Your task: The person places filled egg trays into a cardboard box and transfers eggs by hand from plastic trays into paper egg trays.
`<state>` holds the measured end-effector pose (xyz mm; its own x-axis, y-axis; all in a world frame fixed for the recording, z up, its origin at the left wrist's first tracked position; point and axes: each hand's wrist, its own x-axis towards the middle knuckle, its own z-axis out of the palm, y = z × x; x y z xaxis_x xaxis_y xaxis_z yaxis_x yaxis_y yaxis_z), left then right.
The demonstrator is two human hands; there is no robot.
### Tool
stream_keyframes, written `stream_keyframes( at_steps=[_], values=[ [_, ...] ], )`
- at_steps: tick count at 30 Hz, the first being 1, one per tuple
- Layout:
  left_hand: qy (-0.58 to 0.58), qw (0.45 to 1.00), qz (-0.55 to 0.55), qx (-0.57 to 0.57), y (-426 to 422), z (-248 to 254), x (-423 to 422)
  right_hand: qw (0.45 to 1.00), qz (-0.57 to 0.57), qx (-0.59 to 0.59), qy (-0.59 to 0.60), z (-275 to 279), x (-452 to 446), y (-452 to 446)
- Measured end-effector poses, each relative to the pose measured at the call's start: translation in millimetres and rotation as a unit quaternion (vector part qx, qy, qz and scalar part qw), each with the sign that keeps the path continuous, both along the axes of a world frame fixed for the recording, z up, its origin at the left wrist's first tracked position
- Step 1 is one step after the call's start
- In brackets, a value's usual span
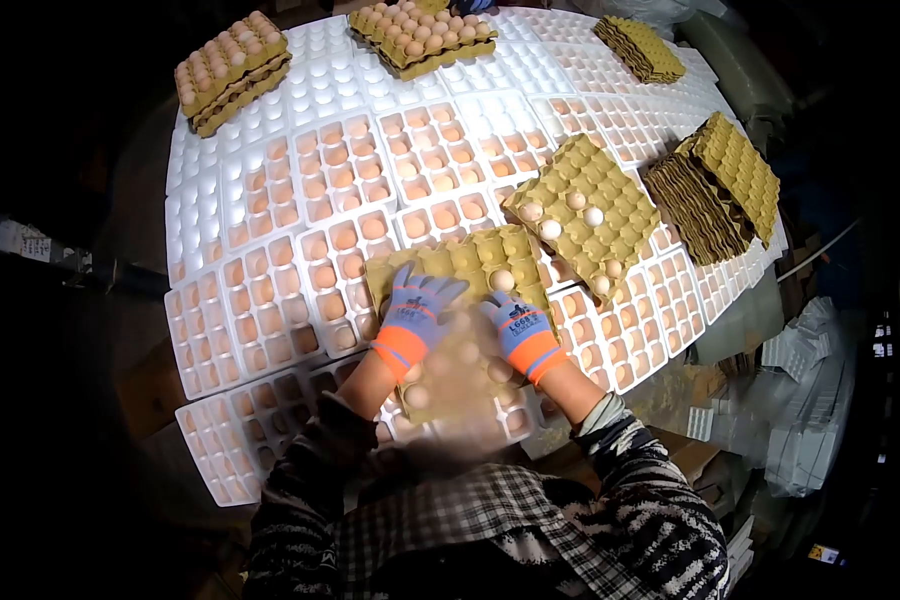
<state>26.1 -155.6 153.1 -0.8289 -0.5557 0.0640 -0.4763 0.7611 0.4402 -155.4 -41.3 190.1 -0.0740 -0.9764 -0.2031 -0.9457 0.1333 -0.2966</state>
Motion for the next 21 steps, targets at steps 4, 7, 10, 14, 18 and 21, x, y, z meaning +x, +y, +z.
stream_keyframes(
  at_steps=[4, 7, 10, 14, 18, 21],
  values=[
    [-0.191, 0.98, -0.041, -0.043, -12.6, 20.7, -27.3, 0.975, -0.042, -0.042, -0.215, 30.5, -23.5, 15.2],
    [-0.166, 0.983, -0.053, -0.054, -22.6, -12.1, -24.9, 0.768, -0.196, -0.099, -0.601, 8.4, -55.6, 26.8],
    [-0.203, 0.977, -0.057, -0.036, -18.9, 14.3, -33.7, 0.919, -0.13, -0.172, -0.332, -18.8, -72.5, 3.0],
    [-0.055, 0.995, 0.005, 0.079, -18.7, 17.4, -25.0, 0.981, -0.17, -0.092, -0.008, -25.1, -38.5, -19.5],
    [0.379, 0.816, 0.141, 0.413, -28.1, 1.3, 32.8, 0.918, -0.215, -0.098, -0.319, -22.0, -75.3, -5.6],
    [0.317, 0.878, 0.139, 0.33, -38.7, 9.9, 83.1, 0.781, -0.193, -0.115, -0.582, -29.0, -96.4, 17.3]
  ],
)
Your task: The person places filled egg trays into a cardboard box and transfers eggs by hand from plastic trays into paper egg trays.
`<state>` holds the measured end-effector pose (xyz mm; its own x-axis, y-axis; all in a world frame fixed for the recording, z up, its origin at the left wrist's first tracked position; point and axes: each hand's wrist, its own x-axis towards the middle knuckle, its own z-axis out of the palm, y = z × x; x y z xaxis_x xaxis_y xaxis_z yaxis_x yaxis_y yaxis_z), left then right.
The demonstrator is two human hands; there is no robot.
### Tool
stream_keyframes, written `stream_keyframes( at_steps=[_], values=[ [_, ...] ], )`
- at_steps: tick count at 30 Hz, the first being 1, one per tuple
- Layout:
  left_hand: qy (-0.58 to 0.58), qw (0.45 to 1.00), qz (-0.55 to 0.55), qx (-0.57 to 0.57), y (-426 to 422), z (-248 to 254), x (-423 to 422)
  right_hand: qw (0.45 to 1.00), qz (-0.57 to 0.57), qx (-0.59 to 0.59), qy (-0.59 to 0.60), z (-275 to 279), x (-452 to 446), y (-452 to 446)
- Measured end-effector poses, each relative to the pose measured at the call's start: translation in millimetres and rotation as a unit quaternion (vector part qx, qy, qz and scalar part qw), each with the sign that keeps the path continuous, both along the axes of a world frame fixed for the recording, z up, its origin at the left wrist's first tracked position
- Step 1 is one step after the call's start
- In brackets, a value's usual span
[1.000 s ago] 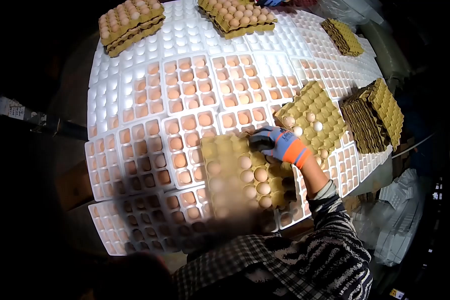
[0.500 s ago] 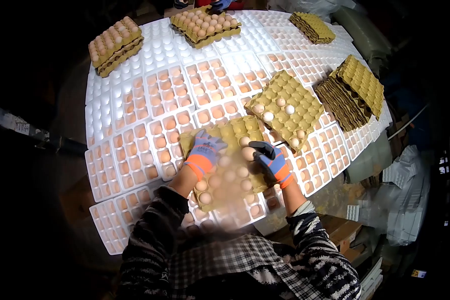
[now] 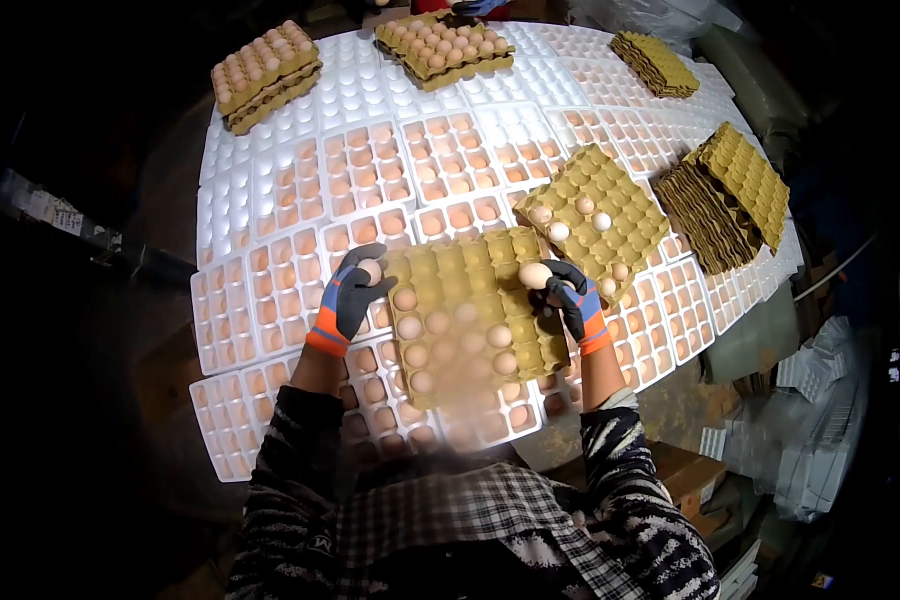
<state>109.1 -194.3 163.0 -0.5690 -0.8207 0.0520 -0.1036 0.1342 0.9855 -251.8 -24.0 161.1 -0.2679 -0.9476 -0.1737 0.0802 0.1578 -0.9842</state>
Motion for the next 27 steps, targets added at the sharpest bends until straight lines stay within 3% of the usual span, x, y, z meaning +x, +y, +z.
stream_keyframes(
  at_steps=[1, 3, 5, 6, 7, 8, 9, 11, 12, 13, 14, 15, 16, 17, 19, 21, 23, 25, 27],
  values=[
    [0.016, 1.0, -0.026, 0.0, -2.1, -4.4, 9.4, 0.993, 0.011, -0.011, -0.114, 3.9, -0.5, 5.2],
    [-0.23, 0.963, -0.047, -0.132, 8.7, -3.0, 1.0, 0.993, 0.07, -0.035, -0.09, 19.1, 15.0, -2.9],
    [-0.298, 0.944, -0.036, -0.137, 14.1, -3.3, -10.5, 0.975, 0.173, -0.087, 0.111, 27.9, 36.6, -29.5],
    [-0.331, 0.933, -0.03, -0.139, 14.4, -4.4, -16.6, 0.944, 0.219, -0.06, 0.239, 40.2, 51.9, -37.1],
    [-0.365, 0.92, -0.025, -0.141, 13.7, -6.8, -20.5, 0.895, 0.26, -0.032, 0.361, 60.3, 69.9, -43.7],
    [-0.398, 0.906, -0.02, -0.141, 14.3, -9.9, -20.5, 0.813, 0.322, 0.08, 0.478, 87.3, 89.1, -50.2],
    [-0.343, 0.932, -0.002, -0.116, 13.2, -13.4, -16.6, 0.718, 0.354, 0.136, 0.584, 78.3, 105.2, -59.8],
    [-0.23, 0.97, 0.042, -0.072, 3.9, -20.0, -3.6, 0.629, 0.334, 0.12, 0.692, 31.1, 122.1, -60.6],
    [-0.123, 0.986, 0.082, 0.076, 2.5, -19.0, -1.5, 0.597, 0.335, 0.112, 0.721, 25.9, 128.0, -58.9],
    [-0.025, 0.968, 0.095, 0.23, 6.0, -17.6, 7.3, 0.563, 0.337, 0.104, 0.747, 20.1, 133.6, -55.5],
    [-0.022, 0.971, 0.081, 0.223, 11.5, -4.9, 10.9, 0.528, 0.338, 0.094, 0.773, 17.2, 137.7, -55.8],
    [-0.02, 0.974, 0.066, 0.216, 17.2, 0.0, 16.0, 0.52, 0.353, 0.08, 0.773, 24.0, 140.1, -57.7],
    [-0.173, 0.979, 0.086, -0.073, 18.3, -56.9, 28.2, 0.512, 0.367, 0.065, 0.774, 32.0, 139.3, -58.6],
    [-0.187, 0.976, -0.006, -0.11, 28.7, 4.0, 19.4, 0.503, 0.38, 0.05, 0.774, 37.7, 138.4, -60.8],
    [-0.315, 0.927, -0.061, -0.195, 44.8, -16.0, 13.4, 0.516, 0.4, 0.048, 0.757, 20.2, 130.5, -71.2],
    [-0.389, 0.894, -0.076, -0.207, 55.0, -16.8, 4.6, 0.555, 0.442, 0.074, 0.701, 37.0, 111.5, -85.8],
    [-0.45, 0.857, -0.057, -0.245, 65.4, -46.6, -3.4, 0.652, 0.406, 0.048, 0.639, 70.1, 96.4, -99.7],
    [-0.488, 0.82, -0.06, -0.292, 70.8, -79.5, -1.6, 0.717, 0.392, 0.097, 0.568, 96.8, 99.0, -128.8],
    [-0.504, 0.788, -0.108, -0.336, 67.7, -81.2, 3.9, 0.755, 0.343, -0.006, 0.559, 99.9, 111.8, -162.8]
  ],
)
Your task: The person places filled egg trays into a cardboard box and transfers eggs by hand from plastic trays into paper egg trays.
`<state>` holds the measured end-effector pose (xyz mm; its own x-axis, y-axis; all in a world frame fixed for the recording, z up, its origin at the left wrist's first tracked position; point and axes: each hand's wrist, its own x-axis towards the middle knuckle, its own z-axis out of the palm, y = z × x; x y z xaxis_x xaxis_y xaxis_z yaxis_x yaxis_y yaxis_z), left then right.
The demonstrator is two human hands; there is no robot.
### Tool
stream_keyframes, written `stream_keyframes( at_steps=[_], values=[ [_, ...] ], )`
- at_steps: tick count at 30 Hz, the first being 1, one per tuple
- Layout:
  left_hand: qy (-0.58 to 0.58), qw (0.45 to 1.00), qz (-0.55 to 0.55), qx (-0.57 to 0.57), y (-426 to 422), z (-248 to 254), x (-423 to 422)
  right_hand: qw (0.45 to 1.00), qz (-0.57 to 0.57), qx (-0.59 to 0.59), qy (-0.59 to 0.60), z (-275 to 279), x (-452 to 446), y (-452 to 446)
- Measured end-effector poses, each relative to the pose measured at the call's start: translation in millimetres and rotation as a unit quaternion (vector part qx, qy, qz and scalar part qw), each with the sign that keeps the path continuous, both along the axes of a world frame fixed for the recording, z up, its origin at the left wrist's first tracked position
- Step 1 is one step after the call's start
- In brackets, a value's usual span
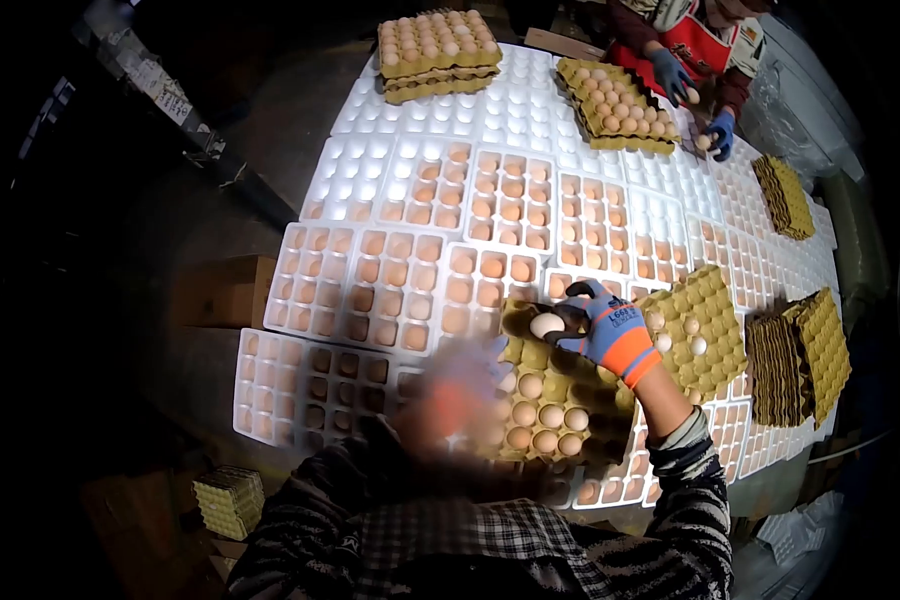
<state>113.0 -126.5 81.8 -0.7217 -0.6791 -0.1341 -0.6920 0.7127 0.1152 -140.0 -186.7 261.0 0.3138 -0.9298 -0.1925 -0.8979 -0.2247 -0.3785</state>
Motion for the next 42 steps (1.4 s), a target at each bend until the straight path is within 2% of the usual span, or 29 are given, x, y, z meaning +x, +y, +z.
stream_keyframes(
  at_steps=[1, 3, 5, 8, 9, 10, 12, 13, 15, 16, 18, 20, 21, 23, 25, 28, 29, 30, 31, 33, 34, 35, 36, 38, 39, 40, 42],
  values=[
    [0.076, 0.996, 0.028, 0.038, -3.9, -0.9, 5.6, 0.999, 0.01, -0.025, -0.024, -1.1, 15.4, -23.2],
    [0.229, 0.964, 0.079, 0.108, -10.8, 38.3, 16.9, 0.995, 0.033, -0.081, -0.05, -2.1, 61.5, -73.7],
    [0.343, 0.898, 0.16, 0.226, -21.6, 48.7, 35.8, 0.989, 0.048, -0.135, -0.028, -16.0, 114.9, -126.5],
    [0.493, 0.829, 0.226, 0.137, -50.5, 41.2, 82.1, 0.98, 0.073, -0.182, 0.039, -53.7, 187.6, -200.9],
    [0.51, 0.827, 0.232, 0.049, -71.3, 39.4, 105.6, 0.978, 0.082, -0.181, 0.062, -64.5, 207.8, -221.4],
    [0.614, 0.668, 0.361, 0.216, -84.5, 75.7, 124.3, 0.976, 0.091, -0.18, 0.084, -73.3, 226.6, -238.0],
    [0.516, 0.775, 0.364, -0.023, -126.6, 63.0, 179.7, 0.969, 0.096, -0.175, 0.145, -87.2, 257.6, -262.6],
    [0.505, 0.784, 0.337, -0.127, -154.4, 51.7, 205.8, 0.965, 0.1, -0.174, 0.168, -103.0, 268.1, -276.1],
    [0.376, 0.824, 0.373, -0.2, -199.9, 33.9, 247.1, 0.964, 0.121, -0.159, 0.173, -135.7, 279.1, -296.7],
    [0.355, 0.812, 0.441, -0.144, -215.3, 36.6, 254.8, 0.969, 0.121, -0.167, 0.135, -133.0, 284.3, -295.5],
    [0.309, 0.827, 0.453, -0.126, -245.0, 25.1, 265.1, 0.975, 0.119, -0.179, 0.061, -118.8, 294.3, -284.0],
    [0.254, 0.854, 0.447, -0.073, -268.3, 14.2, 270.6, 0.987, 0.088, -0.099, -0.089, -118.0, 317.6, -283.6],
    [0.224, 0.867, 0.443, -0.046, -277.6, 10.6, 274.1, 0.99, 0.111, -0.067, -0.06, -120.3, 325.1, -283.8],
    [0.244, 0.85, 0.462, -0.06, -296.3, 8.1, 271.0, 0.987, 0.16, -0.016, 0.027, -130.6, 336.8, -291.5],
    [0.237, 0.826, 0.507, -0.06, -314.3, 5.7, 261.5, 0.99, 0.131, -0.048, -0.025, -135.9, 342.5, -301.5],
    [0.173, 0.885, 0.431, -0.028, -328.2, 2.3, 261.0, 0.983, 0.094, -0.098, -0.128, -148.2, 348.0, -318.4],
    [0.19, 0.864, 0.464, -0.042, -328.8, 8.7, 256.1, 0.976, 0.084, -0.116, -0.167, -150.0, 351.7, -325.0],
    [0.265, 0.856, 0.436, -0.084, -334.9, 7.3, 258.3, 0.966, 0.072, -0.135, -0.206, -151.0, 354.2, -332.6],
    [0.337, 0.841, 0.405, -0.124, -339.7, 10.5, 262.7, 0.971, 0.077, -0.096, -0.205, -152.0, 355.2, -339.3],
    [0.454, 0.797, 0.341, -0.206, -357.1, -1.8, 273.3, 0.976, 0.105, -0.181, -0.062, -171.7, 352.2, -345.8],
    [0.354, 0.806, 0.375, -0.292, -361.9, -12.9, 277.0, 0.968, 0.118, -0.22, 0.011, -182.1, 349.3, -350.1],
    [0.339, 0.828, 0.372, -0.246, -365.7, -37.6, 288.9, 0.979, 0.127, -0.159, -0.031, -184.4, 336.2, -352.3],
    [0.323, 0.848, 0.37, -0.201, -369.0, -55.5, 303.6, 0.976, 0.121, -0.152, -0.098, -171.6, 326.9, -346.1],
    [0.481, 0.782, 0.368, -0.15, -360.0, -50.3, 299.7, 0.938, 0.131, -0.132, -0.293, -153.3, 296.9, -329.7],
    [0.534, 0.761, 0.344, -0.135, -354.3, -56.6, 303.3, 0.914, 0.138, -0.128, -0.358, -139.6, 273.4, -311.6],
    [0.547, 0.744, 0.37, -0.106, -337.2, -61.7, 306.8, 0.889, 0.138, -0.125, -0.419, -126.0, 246.3, -289.1],
    [0.567, 0.707, 0.42, -0.048, -309.6, -62.8, 311.7, 0.887, 0.109, -0.145, -0.425, -93.6, 177.3, -226.4]
  ],
)
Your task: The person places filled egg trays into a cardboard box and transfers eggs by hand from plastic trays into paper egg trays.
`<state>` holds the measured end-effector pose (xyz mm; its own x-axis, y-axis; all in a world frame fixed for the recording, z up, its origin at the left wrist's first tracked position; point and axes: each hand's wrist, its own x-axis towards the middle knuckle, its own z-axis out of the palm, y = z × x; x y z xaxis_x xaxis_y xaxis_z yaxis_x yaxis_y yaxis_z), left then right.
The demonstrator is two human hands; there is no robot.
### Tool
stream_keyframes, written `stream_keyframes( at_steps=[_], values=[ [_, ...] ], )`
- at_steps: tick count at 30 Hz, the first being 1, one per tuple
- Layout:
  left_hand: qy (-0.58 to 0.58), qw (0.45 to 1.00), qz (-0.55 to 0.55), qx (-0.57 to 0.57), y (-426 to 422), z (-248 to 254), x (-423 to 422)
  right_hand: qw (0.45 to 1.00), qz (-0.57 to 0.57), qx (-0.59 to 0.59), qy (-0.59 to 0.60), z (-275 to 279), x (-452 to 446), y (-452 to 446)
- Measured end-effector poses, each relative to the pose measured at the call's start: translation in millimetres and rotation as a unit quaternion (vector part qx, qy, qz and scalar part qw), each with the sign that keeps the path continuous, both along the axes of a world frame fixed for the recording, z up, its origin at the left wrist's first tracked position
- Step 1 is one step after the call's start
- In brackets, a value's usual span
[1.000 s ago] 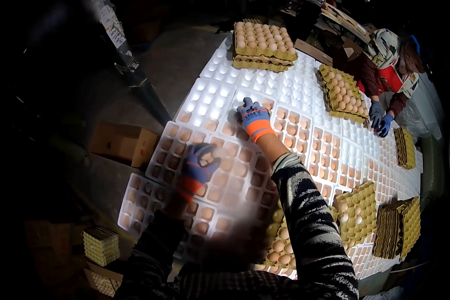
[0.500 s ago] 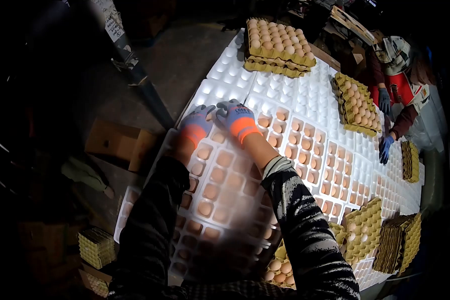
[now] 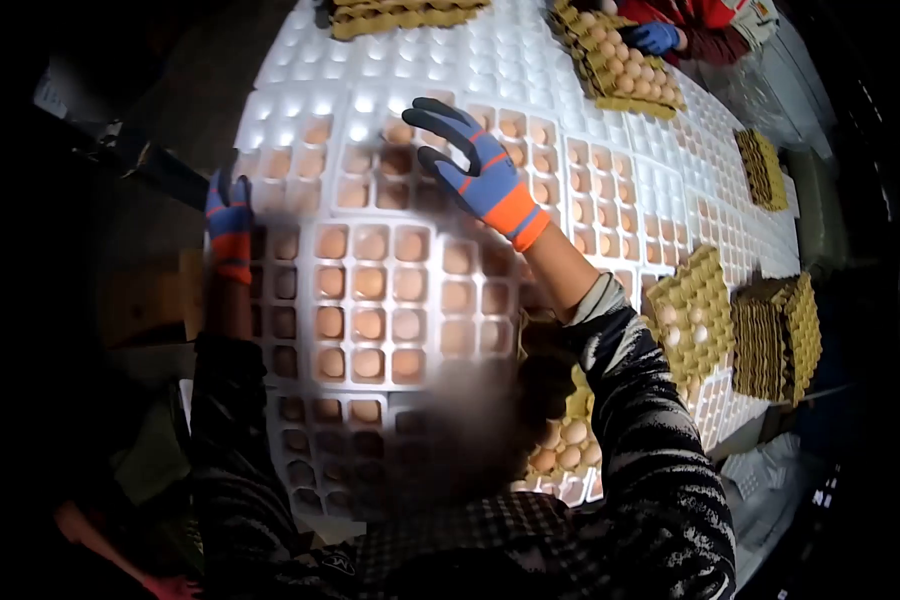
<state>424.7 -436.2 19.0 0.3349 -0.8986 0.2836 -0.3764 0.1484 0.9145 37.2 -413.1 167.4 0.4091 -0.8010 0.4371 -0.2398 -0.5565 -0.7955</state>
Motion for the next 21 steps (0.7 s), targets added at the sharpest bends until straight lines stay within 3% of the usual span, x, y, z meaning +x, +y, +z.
stream_keyframes(
  at_steps=[2, 4, 7, 9, 10, 12, 13, 15, 18, 19, 20, 21],
  values=[
    [0.109, 0.989, -0.1, -0.006, 42.9, 1.3, 1.8, 0.996, -0.069, 0.045, 0.039, 20.2, -66.7, 65.1],
    [-0.154, 0.985, -0.079, 0.025, 109.6, 61.8, -54.9, 0.981, -0.107, 0.106, 0.125, 30.7, -131.5, 132.7],
    [-0.082, 0.958, -0.263, 0.079, 206.7, 90.7, -127.1, 0.944, -0.104, 0.24, 0.199, 55.0, -171.1, 231.8],
    [-0.144, 0.898, -0.415, 0.038, 250.9, 123.0, -184.2, 0.914, -0.115, 0.261, 0.29, 53.4, -169.9, 289.8],
    [-0.162, 0.86, -0.484, -0.012, 271.4, 128.7, -209.6, 0.911, -0.071, 0.22, 0.341, 52.9, -162.7, 303.5],
    [-0.192, 0.812, -0.55, 0.007, 304.6, 149.9, -255.4, 0.871, -0.069, 0.183, 0.451, 38.8, -143.7, 327.3],
    [-0.258, 0.801, -0.54, -0.009, 317.1, 146.9, -273.7, 0.873, -0.084, 0.169, 0.45, 22.2, -139.1, 334.5],
    [-0.364, 0.771, -0.521, -0.043, 336.8, 106.1, -297.2, 0.877, -0.115, 0.141, 0.445, -5.9, -137.2, 346.9],
    [-0.441, 0.74, -0.505, -0.056, 331.1, 118.4, -311.0, 0.926, -0.147, 0.193, 0.288, 20.6, -152.0, 353.5],
    [-0.511, 0.696, -0.504, -0.031, 329.1, 117.1, -315.4, 0.926, -0.192, 0.263, 0.19, 30.3, -161.5, 363.9],
    [-0.444, 0.746, -0.492, -0.068, 327.3, 115.9, -310.5, 0.933, -0.186, 0.301, 0.07, 44.0, -174.0, 373.9],
    [-0.437, 0.757, -0.483, -0.05, 327.1, 108.0, -308.7, 0.921, -0.192, 0.336, -0.037, 43.3, -188.2, 387.4]
  ],
)
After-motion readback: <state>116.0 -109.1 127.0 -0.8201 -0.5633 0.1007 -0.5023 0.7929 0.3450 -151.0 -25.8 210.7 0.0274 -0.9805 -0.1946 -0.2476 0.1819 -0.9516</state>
